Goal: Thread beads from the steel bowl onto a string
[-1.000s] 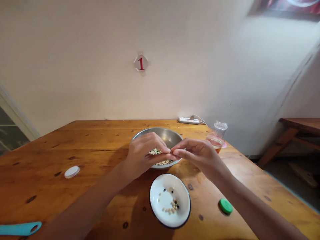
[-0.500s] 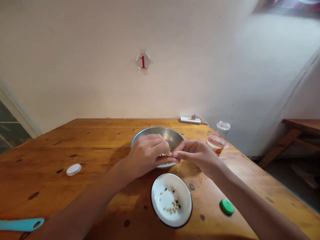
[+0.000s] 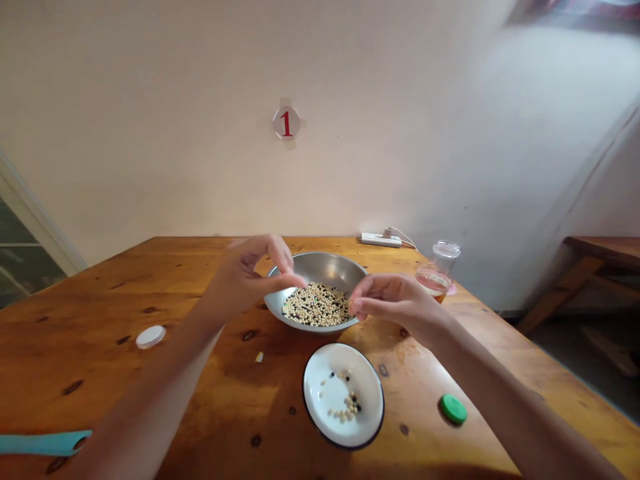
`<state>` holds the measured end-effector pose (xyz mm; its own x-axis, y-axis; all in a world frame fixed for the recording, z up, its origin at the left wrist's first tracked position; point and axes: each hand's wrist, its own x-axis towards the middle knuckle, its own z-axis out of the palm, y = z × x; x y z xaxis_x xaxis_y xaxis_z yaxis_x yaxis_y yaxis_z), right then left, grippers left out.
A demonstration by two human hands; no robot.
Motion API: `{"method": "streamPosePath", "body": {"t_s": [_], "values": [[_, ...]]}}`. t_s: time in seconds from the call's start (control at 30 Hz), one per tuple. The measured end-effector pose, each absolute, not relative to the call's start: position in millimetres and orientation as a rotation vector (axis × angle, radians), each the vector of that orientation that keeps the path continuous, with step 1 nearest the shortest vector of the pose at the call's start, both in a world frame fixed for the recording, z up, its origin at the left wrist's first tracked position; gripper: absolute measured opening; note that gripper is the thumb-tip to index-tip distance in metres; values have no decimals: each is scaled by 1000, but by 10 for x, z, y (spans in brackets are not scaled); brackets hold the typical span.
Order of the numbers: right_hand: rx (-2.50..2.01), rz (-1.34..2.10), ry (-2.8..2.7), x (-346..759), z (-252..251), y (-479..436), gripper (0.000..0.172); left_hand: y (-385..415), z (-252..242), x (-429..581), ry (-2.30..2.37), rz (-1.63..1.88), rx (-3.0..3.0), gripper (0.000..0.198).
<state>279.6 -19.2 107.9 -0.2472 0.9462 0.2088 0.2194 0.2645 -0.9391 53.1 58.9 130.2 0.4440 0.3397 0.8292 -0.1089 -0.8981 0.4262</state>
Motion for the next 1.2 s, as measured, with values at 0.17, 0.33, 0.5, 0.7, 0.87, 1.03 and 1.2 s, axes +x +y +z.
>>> {"method": "streamPosePath", "body": {"t_s": [0.17,0.33,0.5,0.7,0.87,1.03,1.2], "values": [[-1193,870,-2491,2639,949,-293,9,635,1292,527,277,1495,2192,26],[-1258,676,-2874,2499,754,-316,16,610,1280,575,372,1309,2316,18],[-1278,509,-2910,2462,664,-259,21,613,1277,584,466,1158,2431,20],[-1285,843,-2793,2580,760,-184,28,632,1298,599,562,888,2592,20],[-1189,1142,-2409,2878,901,-107,41,655,1260,617,542,615,2590,20],[-1056,984,-2141,3003,963,-12,46,724,1134,726,611,704,2535,23],[-1139,784,-1988,2872,909,40,27,750,1011,854,622,741,2529,20]]}}
